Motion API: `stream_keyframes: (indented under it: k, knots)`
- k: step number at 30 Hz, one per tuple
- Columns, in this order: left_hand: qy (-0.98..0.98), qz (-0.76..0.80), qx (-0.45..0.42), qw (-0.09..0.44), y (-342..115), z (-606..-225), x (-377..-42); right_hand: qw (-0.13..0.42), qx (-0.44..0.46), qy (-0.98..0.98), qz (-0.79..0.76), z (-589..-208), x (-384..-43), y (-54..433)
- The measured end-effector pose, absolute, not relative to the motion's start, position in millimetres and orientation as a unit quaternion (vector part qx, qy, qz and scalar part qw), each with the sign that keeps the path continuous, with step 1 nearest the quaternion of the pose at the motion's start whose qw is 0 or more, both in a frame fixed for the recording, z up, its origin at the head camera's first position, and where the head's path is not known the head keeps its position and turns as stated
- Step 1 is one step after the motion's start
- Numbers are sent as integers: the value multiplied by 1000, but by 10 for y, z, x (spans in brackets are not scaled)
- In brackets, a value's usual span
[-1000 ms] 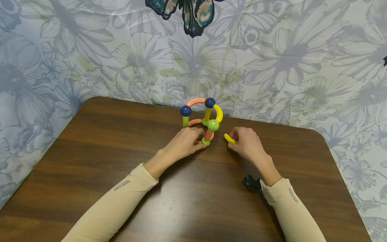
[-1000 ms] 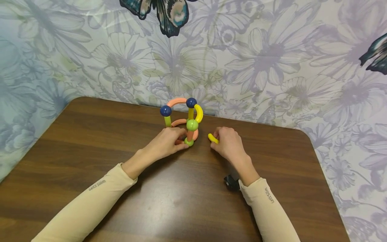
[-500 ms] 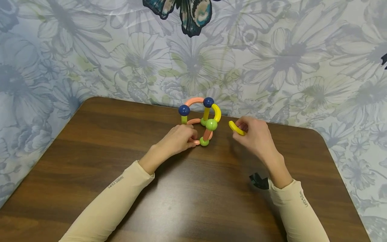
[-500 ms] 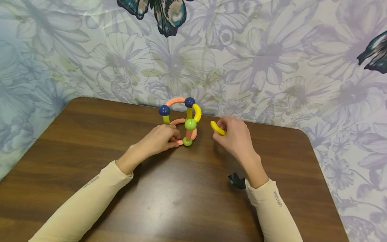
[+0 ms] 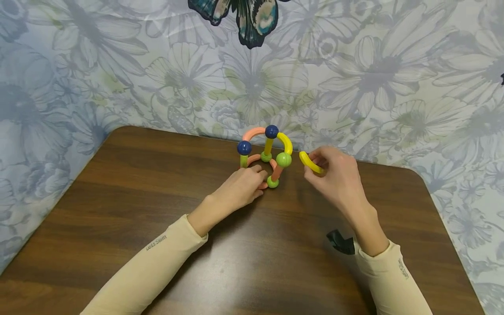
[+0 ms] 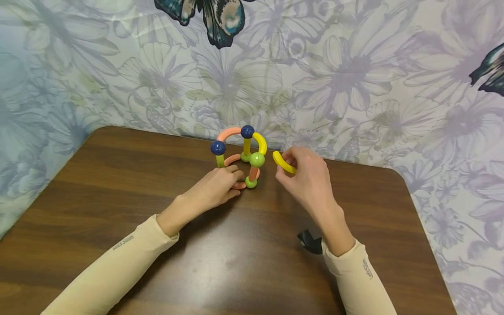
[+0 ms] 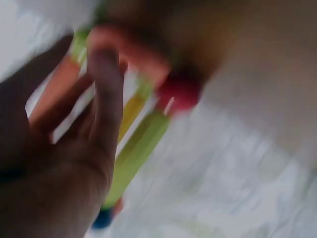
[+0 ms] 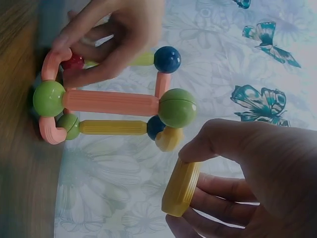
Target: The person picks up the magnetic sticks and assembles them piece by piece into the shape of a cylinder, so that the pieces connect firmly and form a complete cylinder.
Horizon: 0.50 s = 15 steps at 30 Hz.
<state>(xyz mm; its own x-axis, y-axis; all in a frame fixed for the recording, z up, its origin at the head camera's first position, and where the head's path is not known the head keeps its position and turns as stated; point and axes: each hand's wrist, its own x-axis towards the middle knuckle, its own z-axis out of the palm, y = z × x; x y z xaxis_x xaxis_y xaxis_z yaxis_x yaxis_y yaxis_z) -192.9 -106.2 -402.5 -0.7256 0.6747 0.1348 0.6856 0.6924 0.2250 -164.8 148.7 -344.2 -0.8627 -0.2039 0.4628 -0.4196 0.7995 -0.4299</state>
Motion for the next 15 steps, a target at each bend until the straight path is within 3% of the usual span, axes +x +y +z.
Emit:
stream_keyframes:
  k: [8, 11, 15]
  knots:
    - [-882, -145, -369, -255, -1448, -3308, -1812, 228, 194, -911, 284, -3404, -1644, 1480]
    - [-887, -156, -340, -270, -1715, -3259, -1946, 234, 209, -905, 288, -3402, -1641, 1473]
    - [-903, -203, -303, -229, -1993, -3379, -2221, 247, 229, -898, 284, -3408, -1614, 1459]
